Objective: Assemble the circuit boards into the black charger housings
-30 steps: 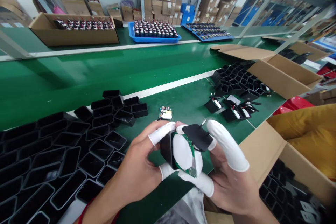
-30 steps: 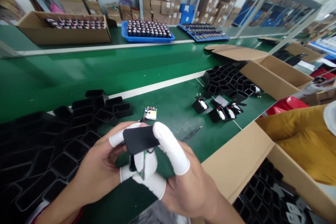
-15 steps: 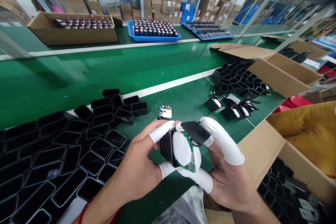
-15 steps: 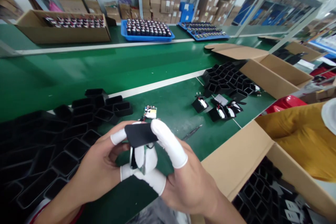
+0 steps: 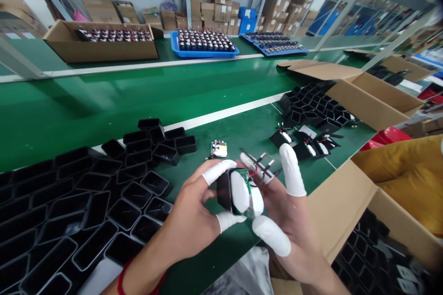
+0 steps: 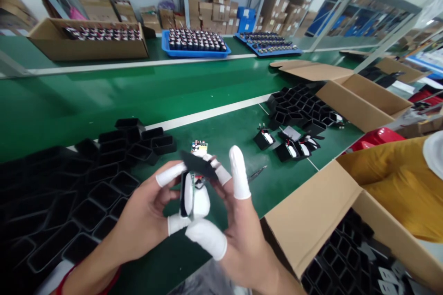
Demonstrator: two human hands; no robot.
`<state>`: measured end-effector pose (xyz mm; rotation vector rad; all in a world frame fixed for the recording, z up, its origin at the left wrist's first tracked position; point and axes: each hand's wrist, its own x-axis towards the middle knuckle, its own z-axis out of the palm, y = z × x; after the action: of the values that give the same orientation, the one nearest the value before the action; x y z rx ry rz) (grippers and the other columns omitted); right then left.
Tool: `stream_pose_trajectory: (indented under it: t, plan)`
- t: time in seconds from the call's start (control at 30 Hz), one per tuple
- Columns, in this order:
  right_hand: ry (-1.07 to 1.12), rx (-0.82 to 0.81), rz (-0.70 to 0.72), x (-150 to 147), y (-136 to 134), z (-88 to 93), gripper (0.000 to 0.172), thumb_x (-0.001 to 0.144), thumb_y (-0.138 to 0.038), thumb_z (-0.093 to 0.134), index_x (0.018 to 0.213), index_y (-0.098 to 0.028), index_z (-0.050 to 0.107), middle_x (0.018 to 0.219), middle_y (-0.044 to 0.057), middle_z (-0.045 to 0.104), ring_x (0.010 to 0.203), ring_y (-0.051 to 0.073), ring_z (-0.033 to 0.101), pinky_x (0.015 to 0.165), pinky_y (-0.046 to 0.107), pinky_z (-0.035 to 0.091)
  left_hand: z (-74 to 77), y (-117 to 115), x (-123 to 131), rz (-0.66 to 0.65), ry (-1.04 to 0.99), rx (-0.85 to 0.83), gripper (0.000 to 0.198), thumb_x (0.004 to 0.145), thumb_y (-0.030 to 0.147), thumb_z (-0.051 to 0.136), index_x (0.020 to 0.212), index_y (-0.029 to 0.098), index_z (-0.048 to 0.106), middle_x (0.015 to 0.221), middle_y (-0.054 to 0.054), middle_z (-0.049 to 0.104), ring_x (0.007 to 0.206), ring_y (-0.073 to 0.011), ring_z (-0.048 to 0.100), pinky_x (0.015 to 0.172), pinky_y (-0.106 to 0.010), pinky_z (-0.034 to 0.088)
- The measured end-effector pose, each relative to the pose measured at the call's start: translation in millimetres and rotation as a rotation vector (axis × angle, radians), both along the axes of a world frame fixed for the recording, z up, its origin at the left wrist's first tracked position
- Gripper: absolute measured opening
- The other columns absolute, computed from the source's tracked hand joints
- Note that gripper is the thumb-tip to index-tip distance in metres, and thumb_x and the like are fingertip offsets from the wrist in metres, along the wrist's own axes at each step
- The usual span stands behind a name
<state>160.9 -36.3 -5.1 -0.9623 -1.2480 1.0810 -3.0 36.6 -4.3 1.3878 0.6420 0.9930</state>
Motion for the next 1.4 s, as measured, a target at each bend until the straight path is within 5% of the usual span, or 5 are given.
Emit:
stream_pose_trajectory:
  t: [0.23, 0.5, 0.73, 1.17, 1.4]
  plan:
    - [0.189, -0.084, -0.080, -27.1, 3.9, -10.9, 0.073, 0.097, -0.031, 0.061, 0.157, -0.039, 0.023, 0.158, 0.005, 0.044, 0.143, 0.027, 0.046, 0.116, 0.049, 0.042, -2.7, -10.9, 3.7, 0.092, 0.091, 0.083, 0.061, 0.071, 0.001, 0.076, 0.123, 0.031, 0.067, 0.124, -0.002, 0.063, 0.099, -0.0165, 0.070, 0.079, -0.018, 0.060]
    - [0.395, -0.241, -0.062, -23.8, 10.4, -31.0, 0.064, 0.091, -0.051, 0.063, 0.149, -0.029, 0.045, 0.155, 0.008, 0.048, 0.146, 0.030, 0.041, 0.120, 0.053, 0.035, -5.8, -9.1, 7.6, 0.083, 0.059, -0.020, 0.051, 0.070, 0.010, 0.080, 0.118, 0.023, 0.067, 0.119, -0.007, 0.067, 0.098, -0.0213, 0.070, 0.083, -0.029, 0.062]
    - [0.421, -0.292, -0.087, -38.6, 15.1, -24.6, 0.041, 0.088, -0.048, 0.071, 0.125, -0.030, 0.069, 0.114, 0.005, 0.076, 0.112, 0.031, 0.070, 0.099, 0.050, 0.058, -11.6, -16.1, 9.7, 0.176, 0.222, 0.136, 0.062, 0.067, -0.001, 0.069, 0.123, 0.023, 0.065, 0.125, -0.006, 0.066, 0.085, -0.0167, 0.069, 0.063, -0.021, 0.059]
    - [0.395, -0.179, -0.039, -24.5, -0.5, -33.5, 0.038, 0.090, -0.031, 0.071, 0.127, -0.038, 0.068, 0.113, 0.000, 0.077, 0.105, 0.024, 0.072, 0.099, 0.043, 0.056, -12.6, -17.5, 9.8, 0.172, 0.263, 0.202, 0.054, 0.072, 0.001, 0.064, 0.123, 0.023, 0.064, 0.127, -0.005, 0.065, 0.098, -0.0183, 0.070, 0.073, -0.020, 0.060]
    - [0.458, -0.229, -0.086, -28.5, 10.0, -33.9, 0.028, 0.089, -0.043, 0.069, 0.112, -0.029, 0.077, 0.094, 0.004, 0.080, 0.092, 0.029, 0.076, 0.091, 0.046, 0.060, -13.0, -22.0, 12.1, 0.199, 0.289, 0.234, 0.056, 0.072, -0.001, 0.061, 0.123, 0.021, 0.064, 0.128, -0.005, 0.065, 0.105, -0.0181, 0.069, 0.076, -0.018, 0.059]
